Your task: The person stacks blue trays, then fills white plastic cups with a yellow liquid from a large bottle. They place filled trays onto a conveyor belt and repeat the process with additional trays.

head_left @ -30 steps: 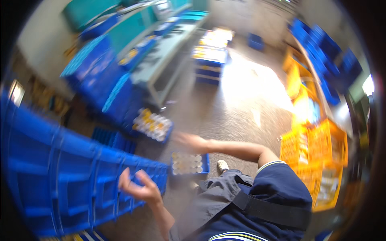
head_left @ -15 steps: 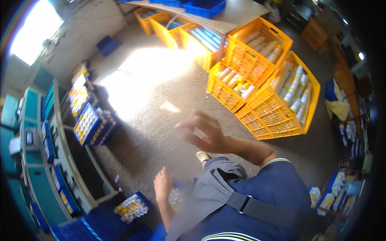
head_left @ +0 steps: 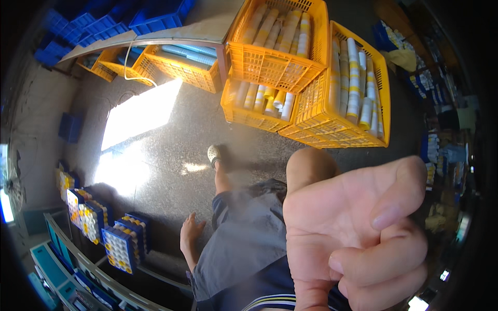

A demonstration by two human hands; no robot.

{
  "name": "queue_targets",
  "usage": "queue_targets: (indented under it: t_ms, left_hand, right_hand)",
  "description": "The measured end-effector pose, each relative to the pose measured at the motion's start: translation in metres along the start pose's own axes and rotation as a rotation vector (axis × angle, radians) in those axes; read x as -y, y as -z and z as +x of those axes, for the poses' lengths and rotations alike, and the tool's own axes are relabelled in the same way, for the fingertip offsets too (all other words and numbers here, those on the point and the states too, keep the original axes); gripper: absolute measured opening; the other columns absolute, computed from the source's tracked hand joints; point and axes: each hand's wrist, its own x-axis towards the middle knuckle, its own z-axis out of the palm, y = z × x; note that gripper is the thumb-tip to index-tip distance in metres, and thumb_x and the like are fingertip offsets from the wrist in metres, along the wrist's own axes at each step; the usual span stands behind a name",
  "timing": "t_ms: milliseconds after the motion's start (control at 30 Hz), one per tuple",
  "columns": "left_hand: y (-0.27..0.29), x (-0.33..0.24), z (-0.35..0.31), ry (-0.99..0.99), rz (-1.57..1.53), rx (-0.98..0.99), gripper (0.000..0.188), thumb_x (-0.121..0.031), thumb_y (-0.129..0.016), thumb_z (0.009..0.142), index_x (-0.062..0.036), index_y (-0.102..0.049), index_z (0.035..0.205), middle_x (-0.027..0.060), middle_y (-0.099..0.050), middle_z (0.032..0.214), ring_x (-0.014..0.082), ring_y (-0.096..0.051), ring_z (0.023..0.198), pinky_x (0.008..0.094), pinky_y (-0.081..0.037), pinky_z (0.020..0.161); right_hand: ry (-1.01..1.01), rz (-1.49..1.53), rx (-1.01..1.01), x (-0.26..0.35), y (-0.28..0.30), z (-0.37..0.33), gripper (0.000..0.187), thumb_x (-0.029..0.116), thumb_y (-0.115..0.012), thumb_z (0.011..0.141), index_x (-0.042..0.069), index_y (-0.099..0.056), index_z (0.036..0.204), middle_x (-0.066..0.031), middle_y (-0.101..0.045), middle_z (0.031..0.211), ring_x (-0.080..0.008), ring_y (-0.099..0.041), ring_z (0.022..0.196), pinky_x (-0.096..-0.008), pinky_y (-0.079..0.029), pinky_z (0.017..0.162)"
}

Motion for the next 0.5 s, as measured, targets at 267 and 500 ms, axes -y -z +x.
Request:
queue_targets:
  t_ms: [267,500]
  left_hand:
    - [0.244,-0.05,0.203,-0.218,0.337,-0.247,0.059,-0.029,-0.069,0.086,-0.0002,-0.049,0.133,0.0234,-0.05,0.134,0.0399,-0.045,0.127,0.0492,-0.041,0.103]
    - [0.419,-0.222,0.377,-0.83,0.375,-0.848,0.066,-0.013,-0.075,0.08,-0.0041,-0.044,0.138,0.0185,-0.035,0.148,0.0379,-0.028,0.141,0.05,-0.031,0.113]
  right_hand:
    - [-0.587,-0.481,-0.136,-0.259,-0.03,-0.065,0.024,0.013,-0.059,0.094,0.004,-0.056,0.116,-0.0054,-0.056,0.094,-0.0114,-0.053,0.084,-0.0254,-0.044,0.08]
    - [-1.911,-0.411,0.203,-0.484,0.056,-0.312,0.04,0.029,-0.068,0.09,0.0,-0.061,0.116,-0.0144,-0.067,0.107,-0.0246,-0.066,0.094,-0.0359,-0.052,0.08]
